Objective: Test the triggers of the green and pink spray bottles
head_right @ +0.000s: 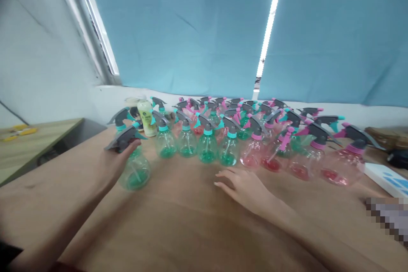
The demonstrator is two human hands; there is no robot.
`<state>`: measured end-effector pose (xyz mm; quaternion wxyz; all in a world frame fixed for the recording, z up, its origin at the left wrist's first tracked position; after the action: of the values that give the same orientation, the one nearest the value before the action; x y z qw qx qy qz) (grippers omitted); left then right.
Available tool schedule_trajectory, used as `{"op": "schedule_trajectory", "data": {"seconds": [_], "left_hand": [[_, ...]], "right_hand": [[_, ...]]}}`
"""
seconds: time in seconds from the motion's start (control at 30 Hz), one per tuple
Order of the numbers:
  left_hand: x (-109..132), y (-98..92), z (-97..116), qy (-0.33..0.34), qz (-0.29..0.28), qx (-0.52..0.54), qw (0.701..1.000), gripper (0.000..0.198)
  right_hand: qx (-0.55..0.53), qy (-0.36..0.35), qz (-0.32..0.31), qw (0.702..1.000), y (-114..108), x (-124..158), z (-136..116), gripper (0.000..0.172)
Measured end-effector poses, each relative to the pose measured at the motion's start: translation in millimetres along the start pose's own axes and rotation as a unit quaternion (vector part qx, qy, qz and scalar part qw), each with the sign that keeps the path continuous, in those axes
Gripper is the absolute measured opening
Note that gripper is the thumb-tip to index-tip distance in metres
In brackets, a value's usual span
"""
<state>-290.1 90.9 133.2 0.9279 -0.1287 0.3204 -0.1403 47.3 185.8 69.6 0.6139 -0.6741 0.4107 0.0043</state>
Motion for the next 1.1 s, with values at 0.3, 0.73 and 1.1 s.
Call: {"op": "schedule_trajectory", "data": {"seconds": [0.3, 0.73, 1.1], "left_hand": [[-29, 19.1, -10, 0.071, 0.025, -0.001, 0.997, 0.034], [-53, 54.9, -19, 0.108, 0.036, -0.007, 0.993, 0.042], [-69, 67.2, -21, 0.114, 0.022, -0.014, 0.993, 0.044]], "right_hand": [[-0.018, -0.036, 0.153, 0.987, -21, -143, -104, 0.025], [0.135, 0.048, 0.084, 0.986, 25, -252, -118, 0.033], [0.139, 0.06, 0.008, 0.988, 39, -261, -110, 0.029]]}}
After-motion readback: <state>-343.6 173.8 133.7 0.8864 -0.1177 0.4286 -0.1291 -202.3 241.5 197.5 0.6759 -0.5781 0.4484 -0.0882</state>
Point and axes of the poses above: each hand's wrist, its own x-axis away from the middle knuckle, its own y-axis out of the palm, z = x × y, the point moved 9 cm from there along -x, towards the middle knuckle, and after that the axes turned 12 degrees about z, right-handed, at the moved point
